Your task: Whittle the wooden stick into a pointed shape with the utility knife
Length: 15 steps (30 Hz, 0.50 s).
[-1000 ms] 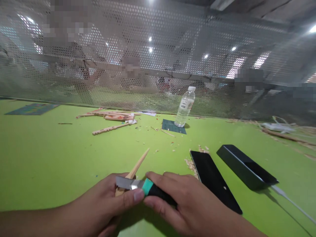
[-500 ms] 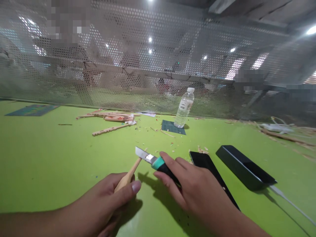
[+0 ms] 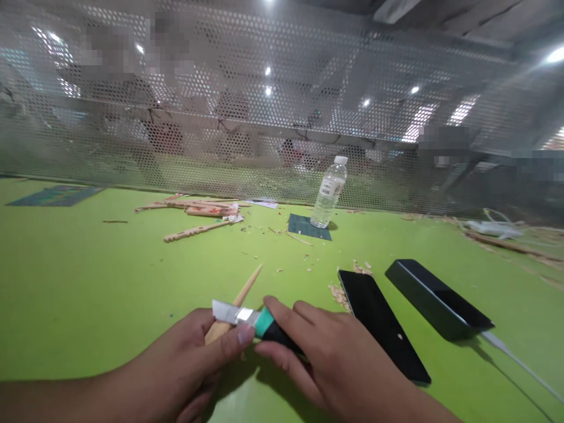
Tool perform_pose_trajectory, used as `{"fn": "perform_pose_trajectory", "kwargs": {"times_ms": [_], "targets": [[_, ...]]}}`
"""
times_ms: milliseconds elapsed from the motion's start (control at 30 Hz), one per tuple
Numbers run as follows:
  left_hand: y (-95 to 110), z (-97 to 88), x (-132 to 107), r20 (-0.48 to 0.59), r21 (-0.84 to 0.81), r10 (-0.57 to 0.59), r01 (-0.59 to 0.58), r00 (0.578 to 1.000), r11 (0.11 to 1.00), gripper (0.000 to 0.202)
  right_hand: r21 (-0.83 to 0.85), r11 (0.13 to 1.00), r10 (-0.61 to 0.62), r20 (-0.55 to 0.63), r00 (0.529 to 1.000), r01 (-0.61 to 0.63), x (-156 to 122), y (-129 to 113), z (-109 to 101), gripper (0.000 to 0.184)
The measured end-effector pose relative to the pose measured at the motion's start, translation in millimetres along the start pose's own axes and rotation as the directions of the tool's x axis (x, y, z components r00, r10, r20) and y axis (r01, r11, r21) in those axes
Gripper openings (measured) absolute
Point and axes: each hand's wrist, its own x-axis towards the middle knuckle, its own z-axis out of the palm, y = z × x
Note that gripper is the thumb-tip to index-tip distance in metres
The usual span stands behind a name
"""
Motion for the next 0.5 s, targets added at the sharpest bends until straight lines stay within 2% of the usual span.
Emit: {"fn": "perform_pose_trajectory", "kwargs": {"times_ms": [100, 233, 300, 400, 500], "targets": [[2, 2.1, -1, -0.030, -0.034, 0.012, -0.013, 0.999, 0.999, 0.043, -0.085, 0.994, 0.054, -0.093, 0.994, -0.062, -1, 7, 1, 0.046], [0, -3.0, 0, -0.042, -0.021, -0.037, 0.036, 0.998, 0.999, 0.041, -0.108, 0.985, 0.110, -0.197, 0.974, -0.133, -1, 19, -1, 0.044], [-1, -6.5, 0, -0.011, -0.008, -0.028, 0.028, 1.000, 1.000, 0.040, -0.090, 0.989, 0.101, -0.197, 0.975, -0.120, -1, 23, -1, 0.043], [-1, -8.9, 1, 0.053, -0.001, 0.013, -0.013, 0.999, 1.000, 0.039, -0.063, 0.991, 0.105, -0.138, 0.985, -0.114, -1, 24, 0, 0.043], [1, -8.4, 0, 0.062, -0.028, 0.019, -0.017, 0.998, 0.999, 0.037, -0.028, 0.990, 0.135, -0.095, 0.986, -0.138, -1, 21, 2, 0.042]]}}
